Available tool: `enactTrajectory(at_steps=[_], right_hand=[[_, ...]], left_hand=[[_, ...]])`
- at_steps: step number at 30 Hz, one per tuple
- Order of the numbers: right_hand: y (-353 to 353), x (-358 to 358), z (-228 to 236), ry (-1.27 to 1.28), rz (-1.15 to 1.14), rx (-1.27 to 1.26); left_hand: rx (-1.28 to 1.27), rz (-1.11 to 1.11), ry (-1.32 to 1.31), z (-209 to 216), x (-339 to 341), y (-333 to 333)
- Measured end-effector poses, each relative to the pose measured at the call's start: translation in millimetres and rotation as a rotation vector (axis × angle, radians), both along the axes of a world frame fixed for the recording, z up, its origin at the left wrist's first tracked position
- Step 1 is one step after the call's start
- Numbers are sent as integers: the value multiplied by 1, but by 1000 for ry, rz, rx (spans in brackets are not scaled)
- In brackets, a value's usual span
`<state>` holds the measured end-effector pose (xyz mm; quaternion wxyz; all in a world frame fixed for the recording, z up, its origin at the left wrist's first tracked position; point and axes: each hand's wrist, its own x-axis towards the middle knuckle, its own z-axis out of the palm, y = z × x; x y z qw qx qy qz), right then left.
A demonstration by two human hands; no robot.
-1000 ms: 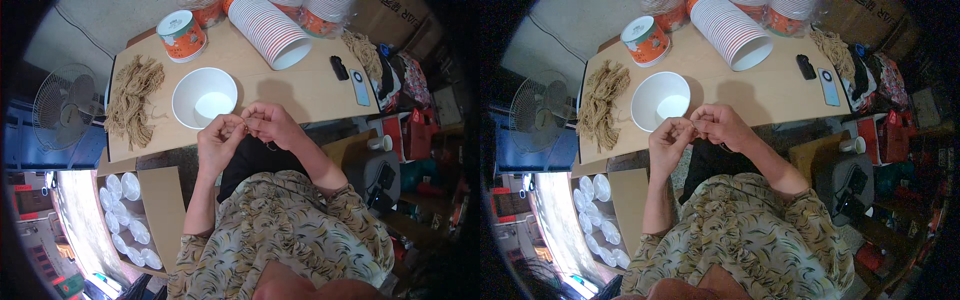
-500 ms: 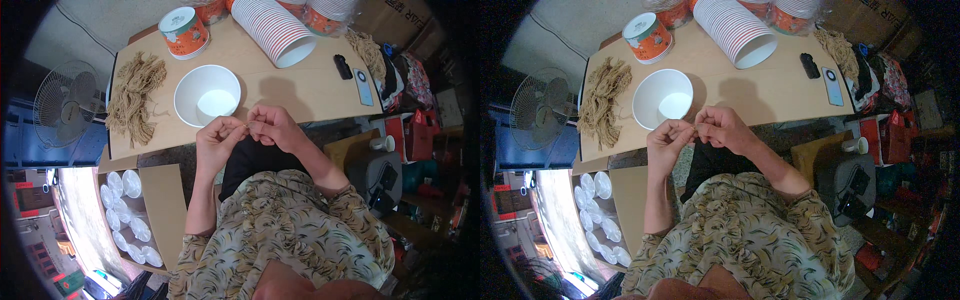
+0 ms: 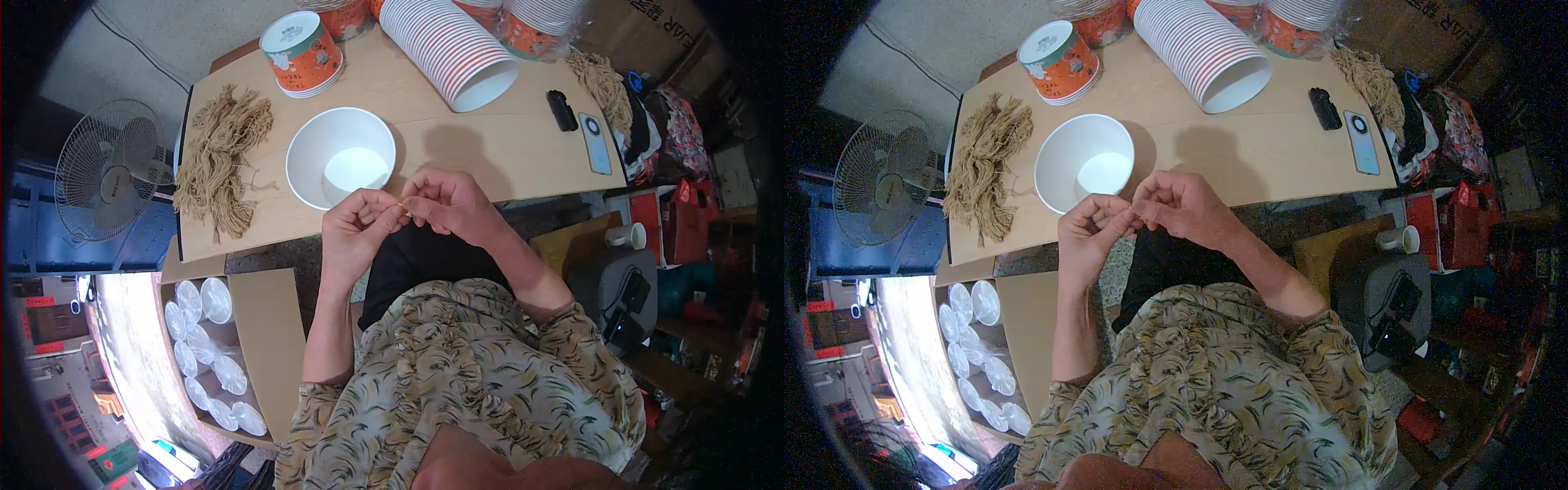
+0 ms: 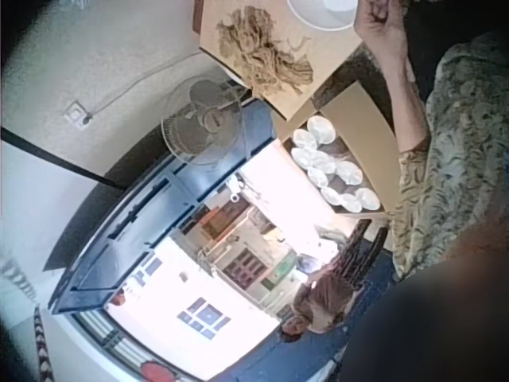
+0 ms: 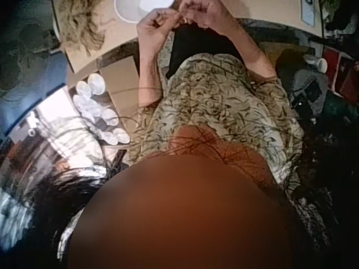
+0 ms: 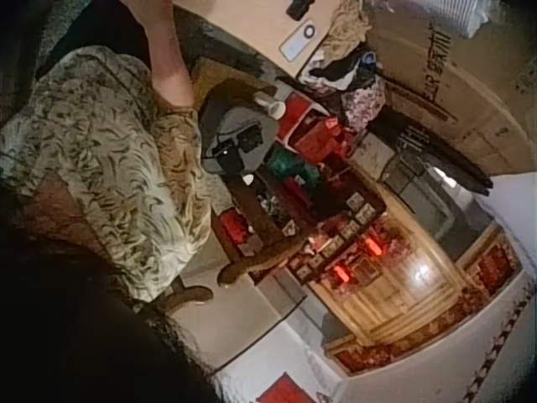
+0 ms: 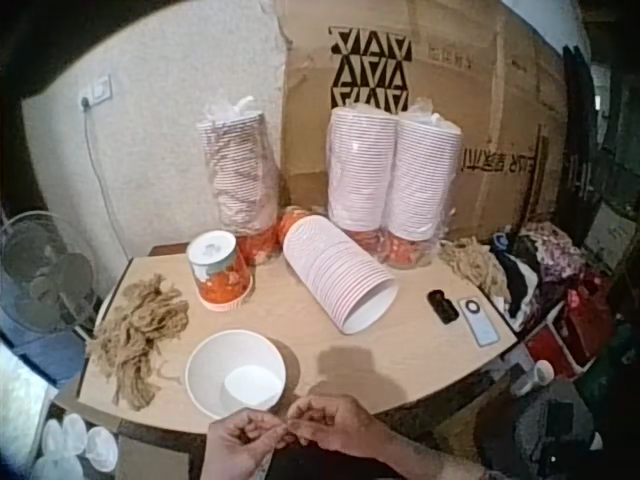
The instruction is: Manually attaching twine handles to paper buckets by threading and tying knots through pre-punched holes.
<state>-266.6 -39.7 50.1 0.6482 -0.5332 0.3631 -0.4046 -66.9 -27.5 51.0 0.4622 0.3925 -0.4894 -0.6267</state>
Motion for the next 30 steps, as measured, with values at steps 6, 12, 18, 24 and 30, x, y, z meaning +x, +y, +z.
enactTrajectory(at_steps=[6, 12, 18, 24, 30], right_hand=[[1, 0, 0, -36, -10, -40], [3, -3, -15, -364, 13, 350], [2, -3, -16, -372, -29, 376], [1, -4, -1, -182, -73, 208], [0, -3, -1, -15, -1, 13]], left_hand=[[-6, -3, -13, 1, -1, -1], [1, -5, 1, 0, -3, 0], [10, -12, 2, -1, -1, -1], [20, -15, 3, 0, 0, 0], [3, -36, 19, -2, -1, -1]])
